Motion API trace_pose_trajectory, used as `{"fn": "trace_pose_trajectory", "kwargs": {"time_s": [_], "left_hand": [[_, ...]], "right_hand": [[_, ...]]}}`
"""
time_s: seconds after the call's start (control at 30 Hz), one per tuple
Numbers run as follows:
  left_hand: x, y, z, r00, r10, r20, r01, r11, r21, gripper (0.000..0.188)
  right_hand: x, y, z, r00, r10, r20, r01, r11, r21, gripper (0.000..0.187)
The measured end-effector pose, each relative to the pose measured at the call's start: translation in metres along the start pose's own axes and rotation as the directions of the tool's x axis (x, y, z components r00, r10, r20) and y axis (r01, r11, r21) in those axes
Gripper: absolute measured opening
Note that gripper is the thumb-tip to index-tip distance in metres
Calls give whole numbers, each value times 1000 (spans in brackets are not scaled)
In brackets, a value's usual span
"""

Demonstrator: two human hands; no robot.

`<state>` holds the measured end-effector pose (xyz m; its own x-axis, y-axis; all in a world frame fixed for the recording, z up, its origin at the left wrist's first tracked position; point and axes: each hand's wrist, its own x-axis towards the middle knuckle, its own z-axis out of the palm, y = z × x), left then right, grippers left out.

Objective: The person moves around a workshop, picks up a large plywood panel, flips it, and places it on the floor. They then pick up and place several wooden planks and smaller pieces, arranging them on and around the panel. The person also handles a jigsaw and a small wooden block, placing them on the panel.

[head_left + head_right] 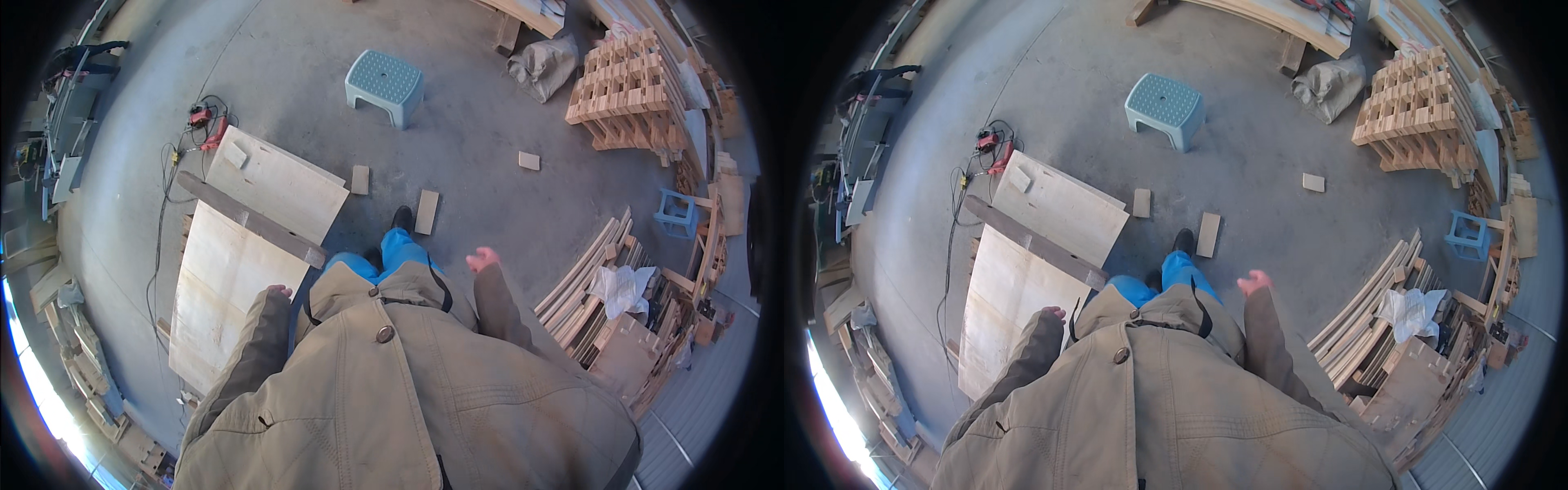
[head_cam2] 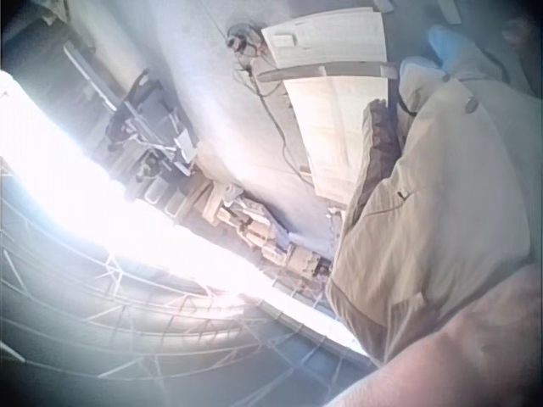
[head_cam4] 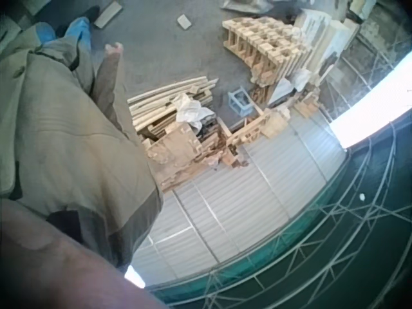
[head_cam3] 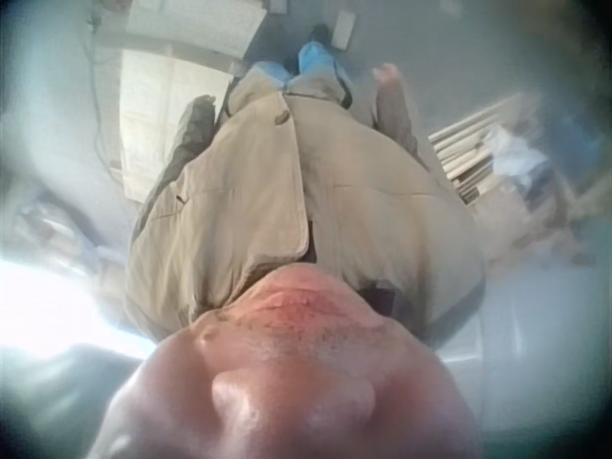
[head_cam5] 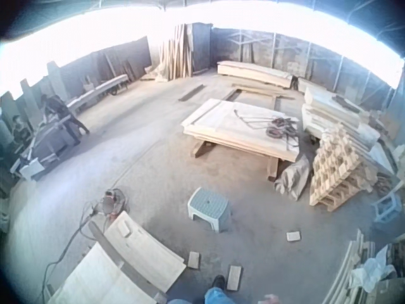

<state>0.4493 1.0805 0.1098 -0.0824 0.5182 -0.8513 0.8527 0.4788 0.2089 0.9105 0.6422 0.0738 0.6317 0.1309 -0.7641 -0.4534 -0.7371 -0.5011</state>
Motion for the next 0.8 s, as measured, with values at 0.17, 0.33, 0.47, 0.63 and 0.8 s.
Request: {"fn": "trace_pose_trajectory", "kwargs": {"time_s": [0.17,0.33,0.47,0.63,0.8], "left_hand": [[1,49,30,992,118,45,-125,963,239,47],[26,92,67,970,208,128,-218,973,76,40],[96,144,81,955,143,259,-194,963,185,34],[83,201,93,942,303,145,-291,952,-94,40],[27,205,64,902,413,126,-412,910,-34,47]], "right_hand": [[23,-38,-30,998,-57,13,56,998,11,65],[55,21,-61,987,61,-149,-85,983,-161,67],[36,84,-77,967,85,-241,-90,996,-10,69],[-1,117,-85,945,317,-83,-300,939,170,70],[17,144,-58,925,285,-253,-230,947,225,68]]}}
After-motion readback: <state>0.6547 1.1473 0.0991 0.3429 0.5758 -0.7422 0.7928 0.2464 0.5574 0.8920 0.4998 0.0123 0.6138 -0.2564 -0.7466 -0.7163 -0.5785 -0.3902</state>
